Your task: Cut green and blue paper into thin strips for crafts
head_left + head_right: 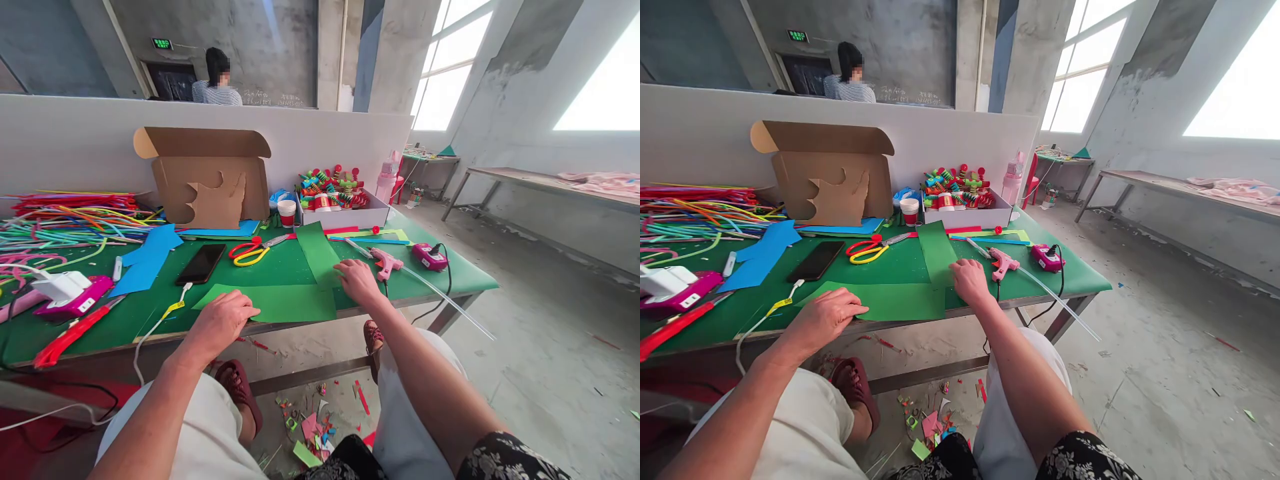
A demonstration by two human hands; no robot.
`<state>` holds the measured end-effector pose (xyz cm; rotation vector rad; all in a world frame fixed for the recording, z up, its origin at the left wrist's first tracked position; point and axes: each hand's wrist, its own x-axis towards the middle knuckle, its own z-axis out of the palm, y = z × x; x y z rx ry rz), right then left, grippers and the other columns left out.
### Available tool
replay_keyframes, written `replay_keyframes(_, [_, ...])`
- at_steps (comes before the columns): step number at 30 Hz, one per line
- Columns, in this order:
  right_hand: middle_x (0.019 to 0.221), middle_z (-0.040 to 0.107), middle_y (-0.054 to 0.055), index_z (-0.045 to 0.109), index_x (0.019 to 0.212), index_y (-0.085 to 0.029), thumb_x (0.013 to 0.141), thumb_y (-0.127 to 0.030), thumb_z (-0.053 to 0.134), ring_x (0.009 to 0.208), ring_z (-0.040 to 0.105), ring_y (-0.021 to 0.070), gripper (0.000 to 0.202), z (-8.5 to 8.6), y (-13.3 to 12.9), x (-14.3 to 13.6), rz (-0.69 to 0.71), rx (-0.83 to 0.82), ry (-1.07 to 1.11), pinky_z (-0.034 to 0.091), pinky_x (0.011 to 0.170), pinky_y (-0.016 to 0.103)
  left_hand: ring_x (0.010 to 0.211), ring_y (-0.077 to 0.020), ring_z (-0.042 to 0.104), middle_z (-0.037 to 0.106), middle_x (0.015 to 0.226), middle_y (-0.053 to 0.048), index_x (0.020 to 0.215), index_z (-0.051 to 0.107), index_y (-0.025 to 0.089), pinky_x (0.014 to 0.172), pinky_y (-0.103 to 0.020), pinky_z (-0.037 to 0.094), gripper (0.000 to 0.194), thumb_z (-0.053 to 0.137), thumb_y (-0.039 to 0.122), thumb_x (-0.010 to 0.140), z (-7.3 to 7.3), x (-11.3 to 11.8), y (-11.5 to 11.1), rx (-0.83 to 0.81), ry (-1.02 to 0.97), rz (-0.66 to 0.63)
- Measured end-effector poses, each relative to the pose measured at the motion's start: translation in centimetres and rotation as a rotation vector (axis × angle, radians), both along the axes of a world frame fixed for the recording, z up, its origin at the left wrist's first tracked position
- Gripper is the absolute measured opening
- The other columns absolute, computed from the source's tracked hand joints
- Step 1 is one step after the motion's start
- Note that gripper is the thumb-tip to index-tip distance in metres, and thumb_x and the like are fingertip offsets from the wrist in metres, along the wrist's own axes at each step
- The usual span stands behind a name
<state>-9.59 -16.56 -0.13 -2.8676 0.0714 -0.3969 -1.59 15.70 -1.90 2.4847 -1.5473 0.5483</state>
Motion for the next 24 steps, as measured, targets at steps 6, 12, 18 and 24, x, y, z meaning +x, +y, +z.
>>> replay_keyframes(6, [0.107,0.073,0.006,0.071,0.113,-0.023,0.094,-0.019,0.056,0.102,0.065,0.0206,0.025,-0.2,0.9,0.2,0.28,0.069,0.012,0.048,0.092,0.033,0.082,-0.0199,0.061,0.072,0.085,-0.004,0.084,0.077,0.025,0.073,-0.032,0.049,0.039,0.045,0.004,0.081,0.1,0.1,-0.1,-0.011,0.044,0.021])
replay_keyframes(12, [0.12,0.069,0.012,0.064,0.125,-0.018,0.09,-0.03,0.064,0.114,0.061,0.0261,0.037,-0.5,-0.2,0.2,0.247,0.018,0.074,0.048,0.095,0.038,0.083,-0.0207,0.063,0.074,0.087,-0.004,0.079,0.077,0.027,0.076,-0.034,0.048,0.037,0.046,0.005,0.079,0.5,0.2,0.3,-0.038,0.061,0.017])
replay_keyframes(18, [0.113,0.071,0.011,0.068,0.118,-0.018,0.094,-0.015,0.05,0.106,0.064,0.024,0.031,0.1,-0.8,0.0,0.196,0.031,0.018,0.047,0.094,0.037,0.089,-0.0206,0.066,0.077,0.088,0.0,0.07,0.074,0.028,0.083,-0.036,0.049,0.035,0.044,0.01,0.074,0.8,1.3,1.7,-0.175,0.166,-0.008])
replay_keyframes(24, [0.115,0.069,0.008,0.065,0.121,-0.02,0.077,-0.015,0.066,0.106,0.064,0.0237,0.044,1.1,-0.9,-0.8,0.24,-0.021,0.086,0.048,0.089,0.034,0.076,-0.0187,0.066,0.076,0.082,-0.002,0.089,0.075,0.027,0.073,-0.031,0.052,0.026,0.05,0.03,0.087,1.2,1.6,2.0,-0.542,0.19,0.175])
